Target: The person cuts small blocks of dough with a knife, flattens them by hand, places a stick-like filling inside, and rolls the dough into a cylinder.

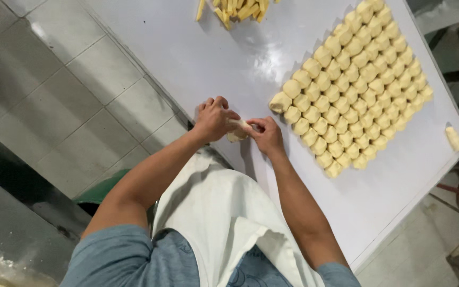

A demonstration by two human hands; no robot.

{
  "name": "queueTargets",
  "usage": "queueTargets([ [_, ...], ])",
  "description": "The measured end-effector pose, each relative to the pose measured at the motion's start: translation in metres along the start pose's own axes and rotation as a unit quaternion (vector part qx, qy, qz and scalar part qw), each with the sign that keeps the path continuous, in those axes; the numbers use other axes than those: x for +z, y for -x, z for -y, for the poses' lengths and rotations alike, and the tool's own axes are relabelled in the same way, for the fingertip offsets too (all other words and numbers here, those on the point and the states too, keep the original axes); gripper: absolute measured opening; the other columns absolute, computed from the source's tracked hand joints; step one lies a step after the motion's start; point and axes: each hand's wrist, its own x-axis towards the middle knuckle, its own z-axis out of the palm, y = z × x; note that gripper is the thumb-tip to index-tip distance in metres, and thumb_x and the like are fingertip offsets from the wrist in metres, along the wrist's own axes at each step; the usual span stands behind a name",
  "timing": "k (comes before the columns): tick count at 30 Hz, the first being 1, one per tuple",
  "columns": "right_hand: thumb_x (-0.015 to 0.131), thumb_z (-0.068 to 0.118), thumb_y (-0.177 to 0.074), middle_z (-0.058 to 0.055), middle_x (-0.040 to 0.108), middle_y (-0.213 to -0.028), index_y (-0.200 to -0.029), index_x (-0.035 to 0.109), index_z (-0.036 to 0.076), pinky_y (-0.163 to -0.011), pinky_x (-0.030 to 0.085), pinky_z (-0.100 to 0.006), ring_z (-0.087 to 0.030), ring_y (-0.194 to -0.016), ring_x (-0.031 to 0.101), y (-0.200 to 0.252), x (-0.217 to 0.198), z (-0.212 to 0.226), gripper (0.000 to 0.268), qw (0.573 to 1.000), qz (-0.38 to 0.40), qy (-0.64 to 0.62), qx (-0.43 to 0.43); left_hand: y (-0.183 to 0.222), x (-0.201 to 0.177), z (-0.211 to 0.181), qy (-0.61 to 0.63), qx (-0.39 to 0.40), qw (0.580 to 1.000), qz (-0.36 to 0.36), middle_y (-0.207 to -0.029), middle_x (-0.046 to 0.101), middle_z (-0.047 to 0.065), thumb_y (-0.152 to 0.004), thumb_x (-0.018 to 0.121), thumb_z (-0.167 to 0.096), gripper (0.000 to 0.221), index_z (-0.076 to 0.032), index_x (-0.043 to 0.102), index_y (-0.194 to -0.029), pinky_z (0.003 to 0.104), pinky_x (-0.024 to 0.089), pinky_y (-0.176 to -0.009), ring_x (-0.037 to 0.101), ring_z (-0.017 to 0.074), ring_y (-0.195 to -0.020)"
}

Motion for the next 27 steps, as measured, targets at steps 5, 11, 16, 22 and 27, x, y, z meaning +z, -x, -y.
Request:
queueTargets([
  [5, 0.085, 0.023, -0.082, -0.002, 0.062, -0.096, -0.121, 0.074, 0.019, -0.074, 0.054, -0.033, -0.016, -0.081, 0.063, 0.001, 0.01, 0.001, 0.041, 0.996, -0.058, 0.037, -0.049, -0.003, -0.001, 0.0, -0.022, 0.026, 0.997, -0.065, -0.123, 0.055, 0.005, -0.082, 0.08, -0.044, 0.047, -0.034, 0.071, -0.127, 0.049, 0.035, -0.098, 0.047, 0.0297, -0.115],
  [11, 0.088, 0.025, -0.079, -0.002, 0.063, -0.099, -0.117, 0.073, 0.016, -0.074, 0.054, -0.034, -0.018, -0.08, 0.063, 0.007, 0.011, 0.001, 0.041, 0.998, -0.04, 0.012, -0.043, 0.009, 0.002, 0.005, -0.011, 0.028, 0.997, -0.067, -0.126, 0.055, 0.003, -0.08, 0.082, -0.042, 0.038, -0.035, 0.076, -0.117, 0.049, 0.034, -0.103, 0.048, 0.028, -0.119],
  [16, 0.089, 0.026, -0.077, -0.004, 0.063, -0.095, -0.12, 0.078, 0.023, -0.078, 0.055, -0.035, -0.019, -0.085, 0.064, 0.025, 0.005, 0.0, 0.045, 0.998, -0.004, 0.051, -0.048, 0.025, 0.012, 0.005, -0.001, 0.04, 0.998, -0.058, -0.126, 0.056, 0.003, -0.079, 0.082, -0.041, 0.037, -0.033, 0.077, -0.114, 0.048, 0.034, -0.103, 0.049, 0.0285, -0.118],
  [22, 0.089, 0.027, -0.077, -0.004, 0.064, -0.101, -0.119, 0.076, 0.022, -0.08, 0.053, -0.038, -0.022, -0.095, 0.063, 0.037, 0.013, 0.012, 0.045, 0.99, -0.043, 0.117, -0.064, 0.039, 0.009, 0.007, 0.017, 0.058, 0.994, -0.088, -0.128, 0.057, 0.005, -0.079, 0.083, -0.042, 0.044, -0.029, 0.076, -0.121, 0.049, 0.034, -0.101, 0.05, 0.0298, -0.116],
  [27, 0.082, 0.027, -0.081, 0.002, 0.066, -0.105, -0.115, 0.076, 0.025, -0.085, 0.058, -0.037, -0.023, -0.09, 0.067, 0.048, 0.008, 0.009, 0.035, 0.999, 0.029, -0.01, 0.035, 0.051, 0.013, 0.005, 0.022, 0.05, 0.997, -0.058, -0.129, 0.056, 0.004, -0.074, 0.084, -0.04, 0.034, -0.03, 0.079, -0.106, 0.049, 0.033, -0.101, 0.05, 0.0301, -0.117],
])
